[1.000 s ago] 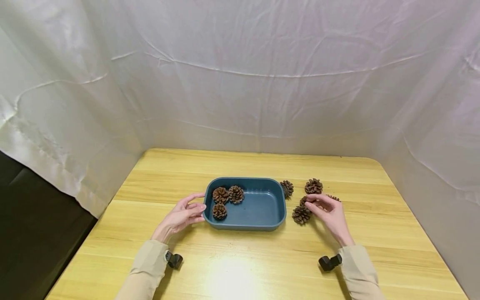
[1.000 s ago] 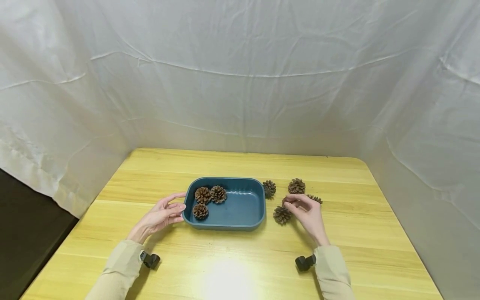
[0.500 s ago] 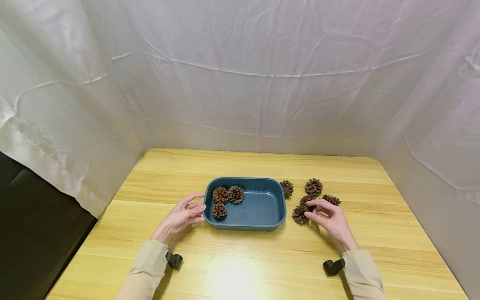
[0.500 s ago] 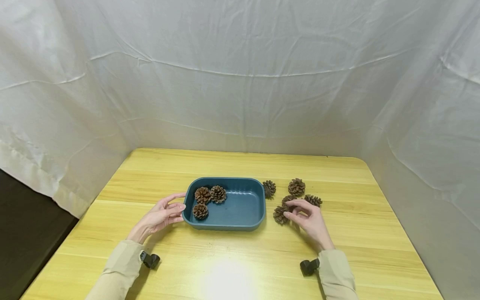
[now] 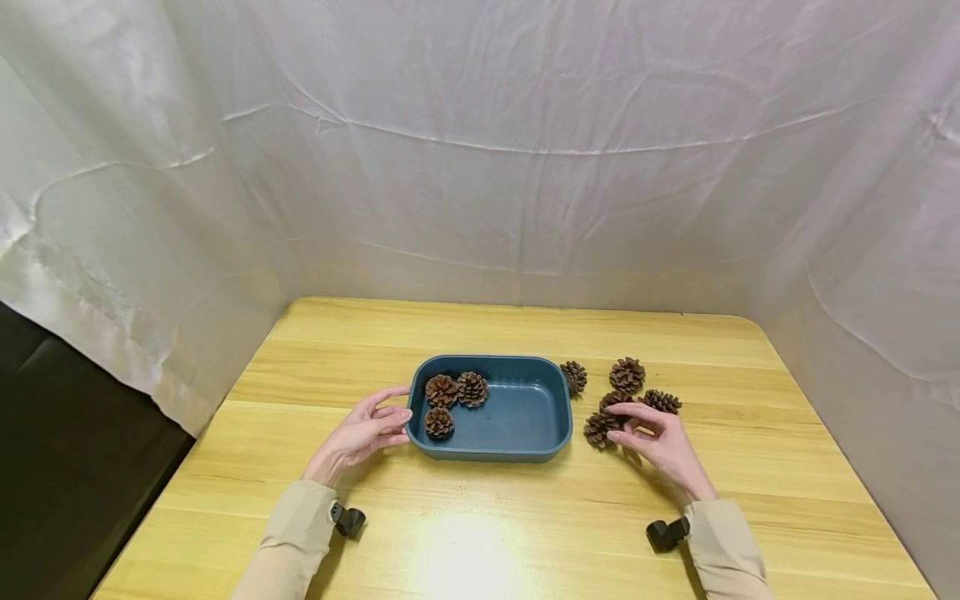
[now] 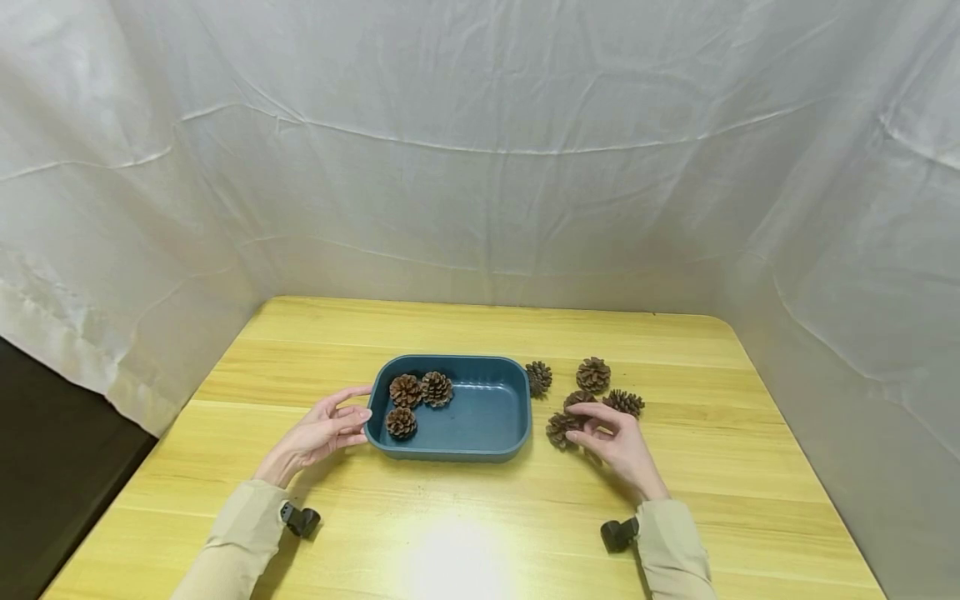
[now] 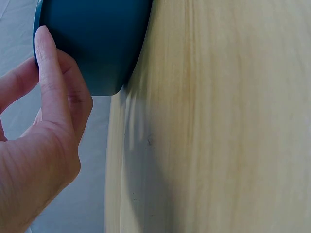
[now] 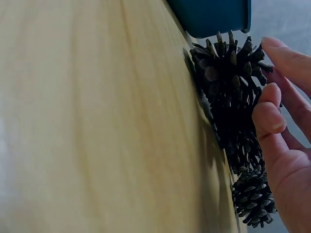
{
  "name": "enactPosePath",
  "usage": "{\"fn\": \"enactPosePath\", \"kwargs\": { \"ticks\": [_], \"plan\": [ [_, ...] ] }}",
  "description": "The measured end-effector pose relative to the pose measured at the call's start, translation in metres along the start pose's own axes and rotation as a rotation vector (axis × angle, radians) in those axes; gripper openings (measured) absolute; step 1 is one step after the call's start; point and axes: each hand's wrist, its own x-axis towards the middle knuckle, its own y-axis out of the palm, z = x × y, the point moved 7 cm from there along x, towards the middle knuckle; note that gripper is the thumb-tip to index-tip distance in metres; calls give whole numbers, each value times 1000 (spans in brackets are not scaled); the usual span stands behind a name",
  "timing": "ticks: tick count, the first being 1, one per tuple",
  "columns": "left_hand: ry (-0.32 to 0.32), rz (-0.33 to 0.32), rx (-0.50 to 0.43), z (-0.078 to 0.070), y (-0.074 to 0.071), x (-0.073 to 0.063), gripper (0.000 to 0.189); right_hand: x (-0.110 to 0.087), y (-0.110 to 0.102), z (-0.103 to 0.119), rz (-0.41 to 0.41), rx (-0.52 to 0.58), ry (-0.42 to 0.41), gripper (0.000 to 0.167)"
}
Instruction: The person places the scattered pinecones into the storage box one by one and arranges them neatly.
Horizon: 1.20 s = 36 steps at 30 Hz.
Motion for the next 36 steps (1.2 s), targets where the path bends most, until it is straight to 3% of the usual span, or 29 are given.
{"fn": "enactPosePath", "kwargs": {
  "ticks": [6, 21, 36],
  "plan": [
    [11, 7, -5, -1, 0, -1, 62, 1, 0, 1, 9, 24, -25, 39],
    [10, 10, -17, -1, 1, 0, 60, 0, 1, -1, 38, -53, 1, 43],
    [10, 3, -4, 0, -1, 0, 62, 1, 3, 9, 51, -56, -92, 38]
  ]
}}
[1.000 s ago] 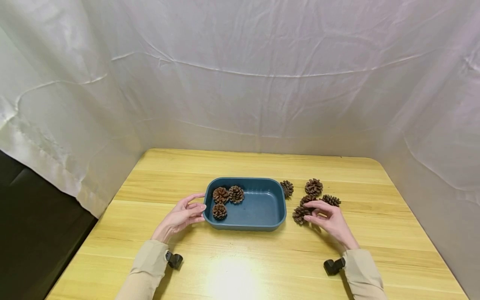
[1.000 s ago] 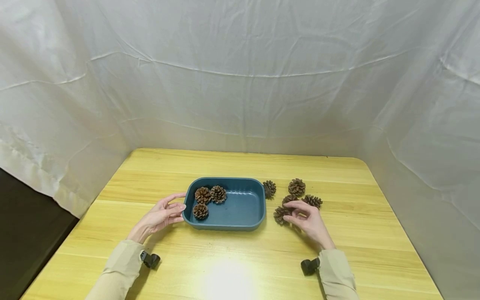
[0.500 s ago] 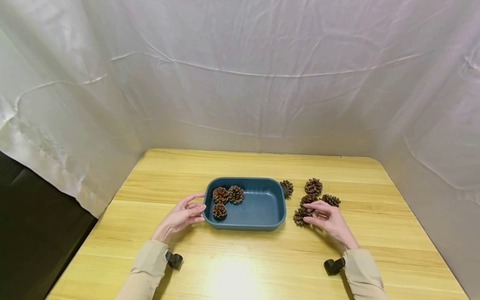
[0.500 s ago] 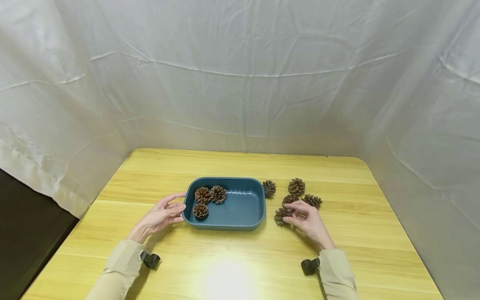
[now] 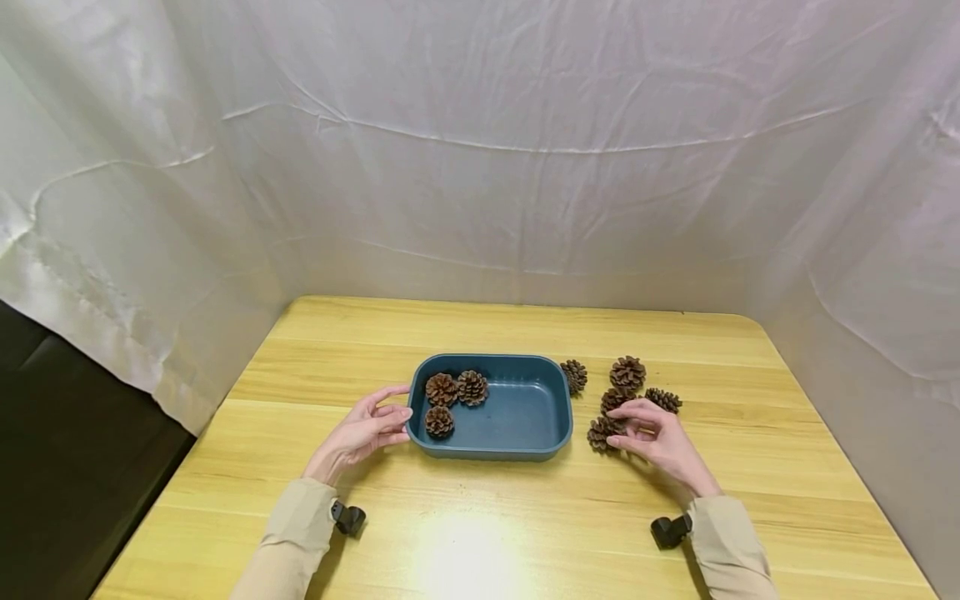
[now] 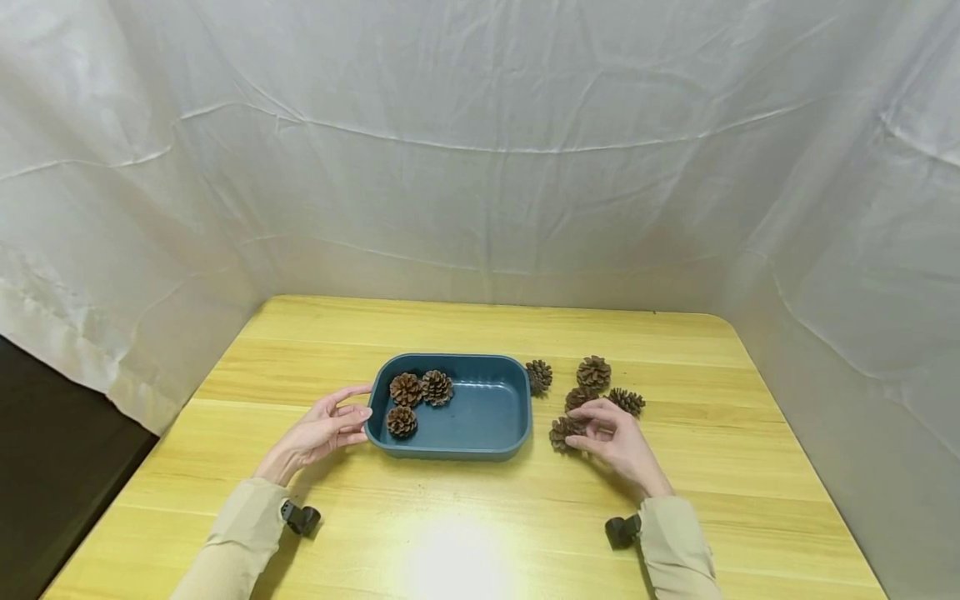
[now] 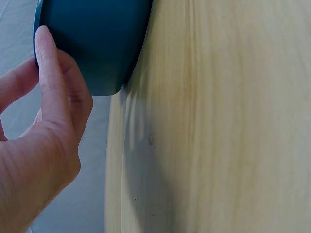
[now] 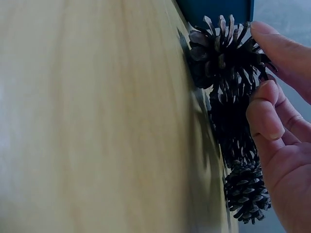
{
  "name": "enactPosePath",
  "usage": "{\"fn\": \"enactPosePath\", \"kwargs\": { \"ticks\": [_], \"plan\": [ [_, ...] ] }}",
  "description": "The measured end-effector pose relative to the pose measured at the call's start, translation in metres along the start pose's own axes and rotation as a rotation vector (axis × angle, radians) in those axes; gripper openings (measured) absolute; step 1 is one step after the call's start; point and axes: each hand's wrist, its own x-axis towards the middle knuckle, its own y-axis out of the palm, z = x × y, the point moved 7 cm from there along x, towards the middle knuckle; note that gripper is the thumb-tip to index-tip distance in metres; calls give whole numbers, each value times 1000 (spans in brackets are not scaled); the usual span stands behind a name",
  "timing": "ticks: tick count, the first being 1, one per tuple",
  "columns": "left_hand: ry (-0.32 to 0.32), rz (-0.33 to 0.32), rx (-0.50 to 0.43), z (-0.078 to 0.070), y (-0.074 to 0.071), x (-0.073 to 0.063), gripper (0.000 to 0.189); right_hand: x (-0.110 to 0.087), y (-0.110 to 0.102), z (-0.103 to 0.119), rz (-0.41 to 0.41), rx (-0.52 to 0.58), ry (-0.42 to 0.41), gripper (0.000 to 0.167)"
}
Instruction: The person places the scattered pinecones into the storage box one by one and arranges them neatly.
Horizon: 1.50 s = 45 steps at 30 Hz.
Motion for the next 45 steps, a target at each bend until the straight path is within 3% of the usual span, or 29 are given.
{"fn": "enactPosePath", "kwargs": {
  "ticks": [12, 22, 29, 45],
  "plan": [
    [52, 63, -5, -1, 1, 0, 55, -1, -2, -6, 4, -9, 41, 35],
    [-24, -18, 11, 1, -1, 1, 64, 0, -3, -3, -15, -17, 42, 33],
    [-26, -19, 14, 0, 0, 1, 63, 1, -6, 4, -15, -35, 46, 33],
    [-25, -11, 12, -1, 1, 0, 64, 17, -7, 23, 14, 71, -5, 33]
  ]
}}
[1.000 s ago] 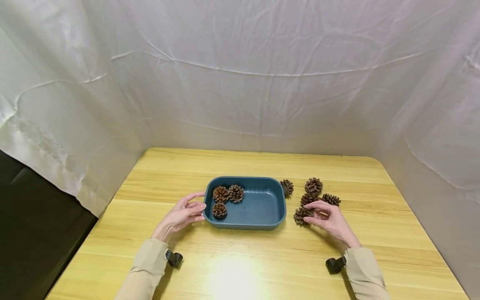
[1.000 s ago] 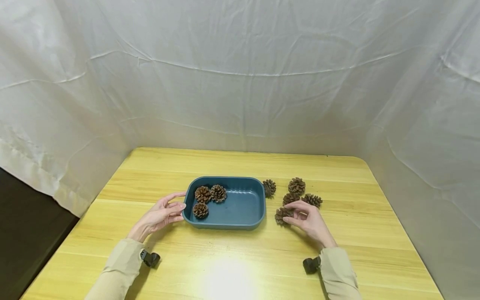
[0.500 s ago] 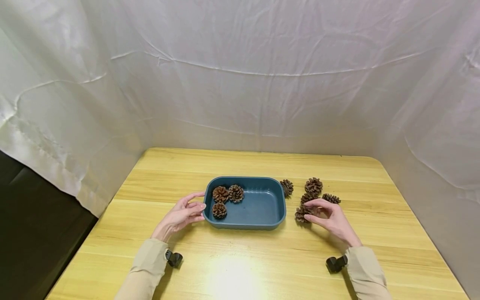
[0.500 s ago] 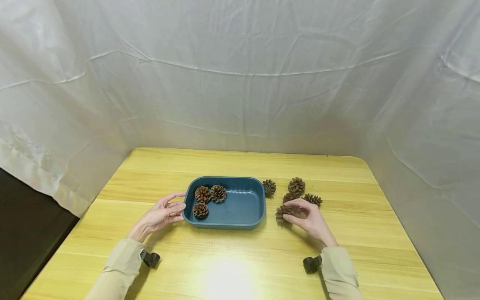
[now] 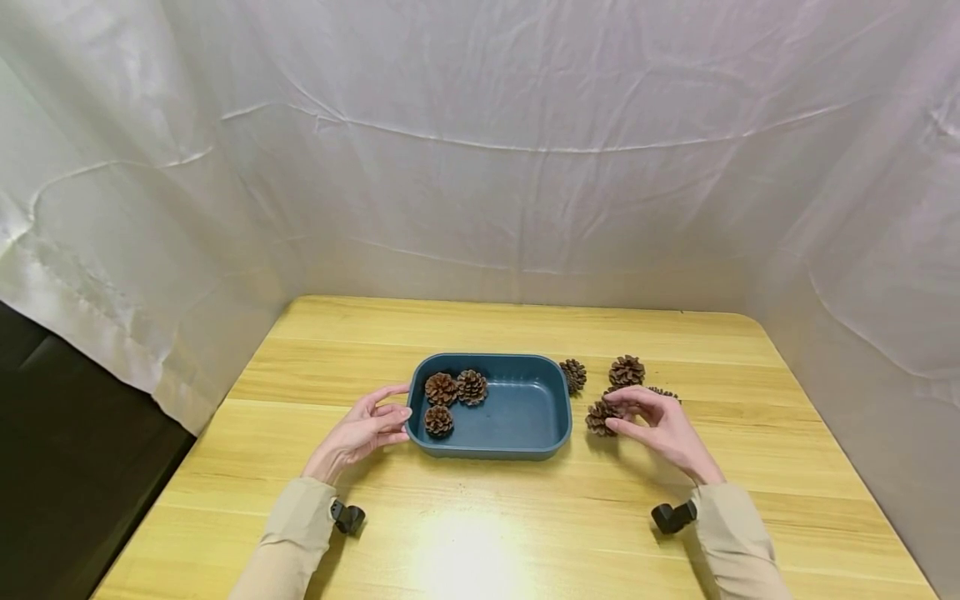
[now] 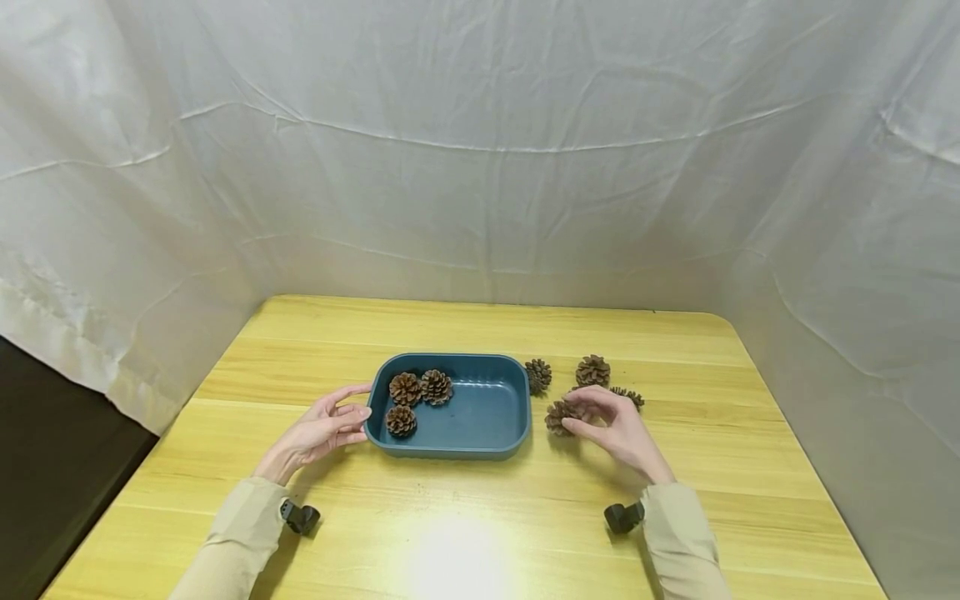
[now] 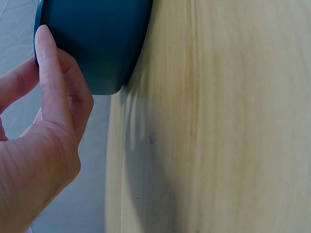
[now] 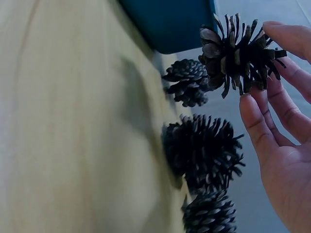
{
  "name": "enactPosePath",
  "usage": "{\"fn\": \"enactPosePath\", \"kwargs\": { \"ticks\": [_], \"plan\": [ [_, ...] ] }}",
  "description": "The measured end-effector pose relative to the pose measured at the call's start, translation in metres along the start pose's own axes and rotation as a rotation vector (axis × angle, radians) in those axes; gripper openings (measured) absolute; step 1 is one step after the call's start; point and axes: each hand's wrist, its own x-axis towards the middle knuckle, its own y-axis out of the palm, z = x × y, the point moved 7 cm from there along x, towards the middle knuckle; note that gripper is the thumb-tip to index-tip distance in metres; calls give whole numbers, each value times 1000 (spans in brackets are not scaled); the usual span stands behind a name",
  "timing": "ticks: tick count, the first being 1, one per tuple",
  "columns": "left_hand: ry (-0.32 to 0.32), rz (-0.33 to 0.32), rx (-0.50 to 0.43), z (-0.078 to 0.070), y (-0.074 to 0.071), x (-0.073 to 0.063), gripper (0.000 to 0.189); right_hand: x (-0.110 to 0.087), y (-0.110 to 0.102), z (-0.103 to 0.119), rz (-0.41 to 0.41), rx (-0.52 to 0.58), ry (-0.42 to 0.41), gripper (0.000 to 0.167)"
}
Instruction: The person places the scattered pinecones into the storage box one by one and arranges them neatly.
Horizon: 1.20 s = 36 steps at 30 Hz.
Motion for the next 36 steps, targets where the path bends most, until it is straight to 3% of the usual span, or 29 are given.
{"fn": "enactPosePath", "kwargs": {
  "ticks": [20, 36],
  "plan": [
    [15, 12, 5, 0, -1, 0, 64, 27, 0, 14, 65, 8, 80, 33],
    [8, 10, 8, 2, -3, 1, 62, 45, 13, 21, 177, -46, 179, 38]
  ]
}}
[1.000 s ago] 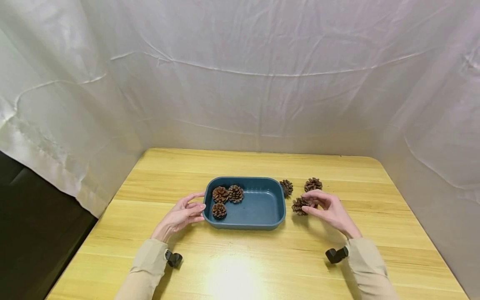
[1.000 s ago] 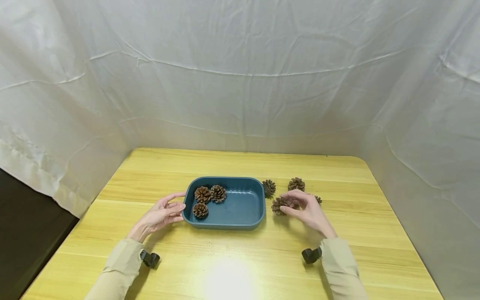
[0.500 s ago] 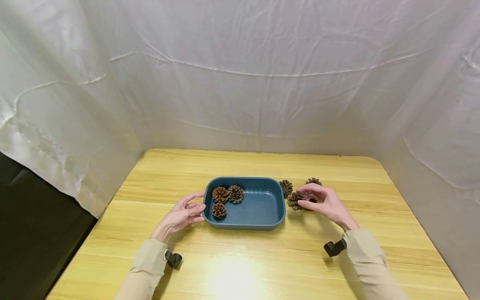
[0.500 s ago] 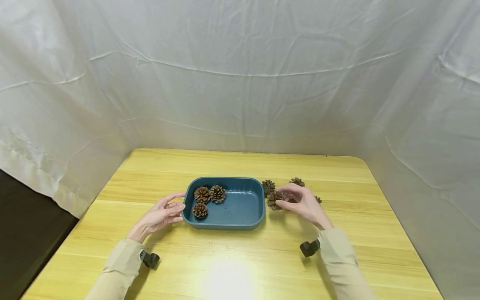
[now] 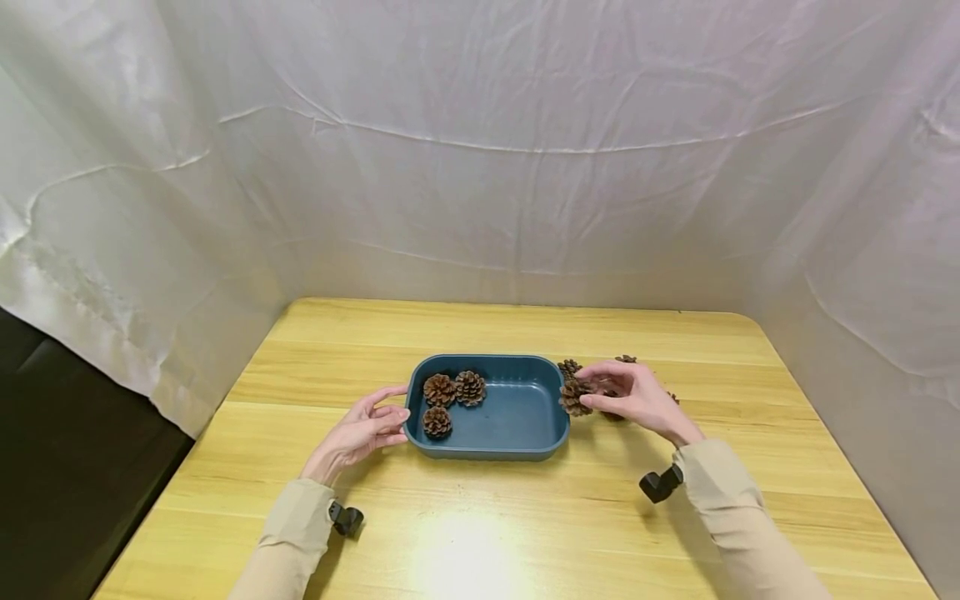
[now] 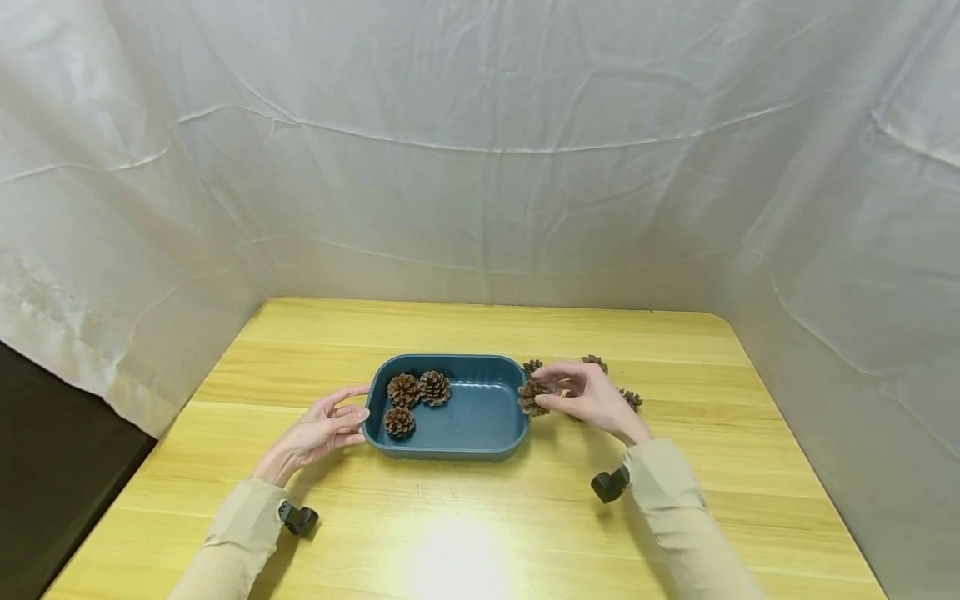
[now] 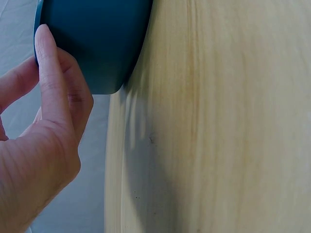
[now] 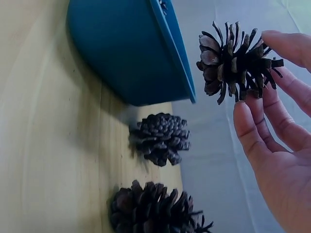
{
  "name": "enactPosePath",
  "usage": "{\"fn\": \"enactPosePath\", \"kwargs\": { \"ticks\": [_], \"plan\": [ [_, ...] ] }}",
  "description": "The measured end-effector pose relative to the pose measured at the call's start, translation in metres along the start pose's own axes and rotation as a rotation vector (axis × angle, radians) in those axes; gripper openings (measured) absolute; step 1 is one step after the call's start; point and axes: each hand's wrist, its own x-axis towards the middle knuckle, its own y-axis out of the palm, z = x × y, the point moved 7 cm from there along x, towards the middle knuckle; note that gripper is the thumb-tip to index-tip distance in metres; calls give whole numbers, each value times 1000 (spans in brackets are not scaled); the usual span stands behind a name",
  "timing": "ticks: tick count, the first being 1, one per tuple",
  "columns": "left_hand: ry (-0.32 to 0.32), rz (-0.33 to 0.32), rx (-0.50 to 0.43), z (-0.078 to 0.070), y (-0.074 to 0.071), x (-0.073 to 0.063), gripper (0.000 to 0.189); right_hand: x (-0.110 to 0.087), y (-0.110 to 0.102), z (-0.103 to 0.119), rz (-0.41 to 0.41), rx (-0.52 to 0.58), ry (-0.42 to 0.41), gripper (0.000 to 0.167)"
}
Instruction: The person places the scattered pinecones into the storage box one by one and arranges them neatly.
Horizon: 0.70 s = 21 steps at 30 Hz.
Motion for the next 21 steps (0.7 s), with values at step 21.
{"fn": "enactPosePath", "kwargs": {
  "ticks": [21],
  "plan": [
    [-9, -6, -1, 1, -1, 1, 59, 28, 28, 25, 114, -8, -48, 35]
  ]
}}
